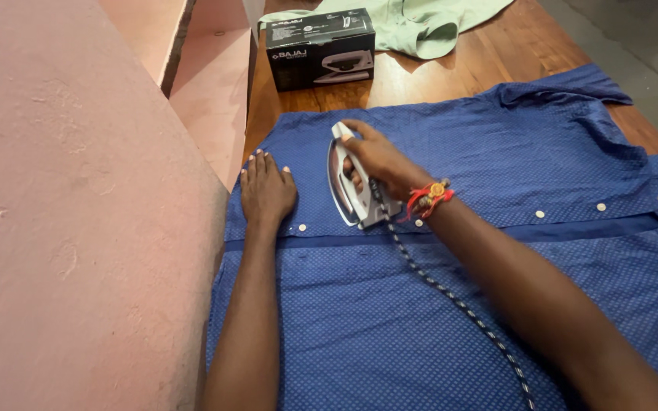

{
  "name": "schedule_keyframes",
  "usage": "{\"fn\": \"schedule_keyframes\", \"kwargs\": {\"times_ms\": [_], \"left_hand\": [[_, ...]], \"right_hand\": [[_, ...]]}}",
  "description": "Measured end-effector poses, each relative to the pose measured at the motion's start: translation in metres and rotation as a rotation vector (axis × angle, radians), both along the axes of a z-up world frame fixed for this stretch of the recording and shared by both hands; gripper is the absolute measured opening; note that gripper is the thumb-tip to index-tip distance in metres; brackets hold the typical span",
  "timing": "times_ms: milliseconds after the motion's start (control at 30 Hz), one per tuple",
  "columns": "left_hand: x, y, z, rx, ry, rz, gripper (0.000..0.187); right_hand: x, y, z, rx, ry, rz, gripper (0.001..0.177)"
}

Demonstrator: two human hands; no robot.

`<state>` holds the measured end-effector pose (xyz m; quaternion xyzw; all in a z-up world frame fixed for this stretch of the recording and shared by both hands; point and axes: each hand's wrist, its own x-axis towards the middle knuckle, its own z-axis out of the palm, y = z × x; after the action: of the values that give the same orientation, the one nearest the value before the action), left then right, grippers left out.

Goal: The person irons a blue patterned shirt laid out on a wooden table. They use a white electric iron to smooth the fabric, moving it back and forth across the shirt's surface while holding the garment in place with their left hand.

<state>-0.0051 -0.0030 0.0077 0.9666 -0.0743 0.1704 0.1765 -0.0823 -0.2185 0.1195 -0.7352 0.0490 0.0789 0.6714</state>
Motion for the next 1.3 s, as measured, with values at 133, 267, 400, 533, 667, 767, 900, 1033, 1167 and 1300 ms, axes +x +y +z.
{"fn": "schedule_keyframes", "kwargs": {"times_ms": [133,267,400,533,667,767,900,1033,1167,1300], "left_hand": [[-0.001,0.001,0.000,-0.008,-0.004,-0.009,0.063],[0.000,0.000,-0.001,-0.004,-0.002,-0.004,0.063],[0.001,0.001,-0.003,-0.008,-0.016,-0.006,0.064],[0.000,0.002,-0.002,-0.001,-0.013,-0.010,0.063],[0.001,0.001,-0.002,0.000,-0.022,-0.010,0.063],[0.002,0.002,-0.004,0.010,-0.028,-0.011,0.063],[0.002,0.001,-0.004,0.010,-0.029,-0.012,0.063],[0.001,0.001,-0.004,0.017,-0.025,-0.006,0.063],[0.001,0.002,-0.002,0.011,-0.034,-0.016,0.064],[-0.001,0.001,-0.001,0.017,-0.013,-0.008,0.063]], "right_hand": [[0.030,-0.021,-0.006,0.029,-0.048,-0.030,0.051],[0.050,-0.043,-0.005,0.067,-0.040,-0.093,0.051],[0.047,-0.060,-0.007,0.078,-0.057,-0.085,0.052],[0.024,-0.076,-0.008,0.112,-0.063,-0.113,0.051],[-0.006,-0.098,-0.004,0.076,-0.059,-0.143,0.050],[-0.018,-0.113,-0.002,0.078,-0.032,-0.162,0.050],[-0.014,-0.131,-0.001,0.002,-0.047,-0.162,0.051],[0.009,-0.146,0.000,-0.054,-0.077,-0.197,0.050],[0.017,-0.160,-0.004,-0.011,-0.089,-0.196,0.049],[0.006,-0.169,-0.011,-0.010,-0.112,-0.227,0.046]]}}
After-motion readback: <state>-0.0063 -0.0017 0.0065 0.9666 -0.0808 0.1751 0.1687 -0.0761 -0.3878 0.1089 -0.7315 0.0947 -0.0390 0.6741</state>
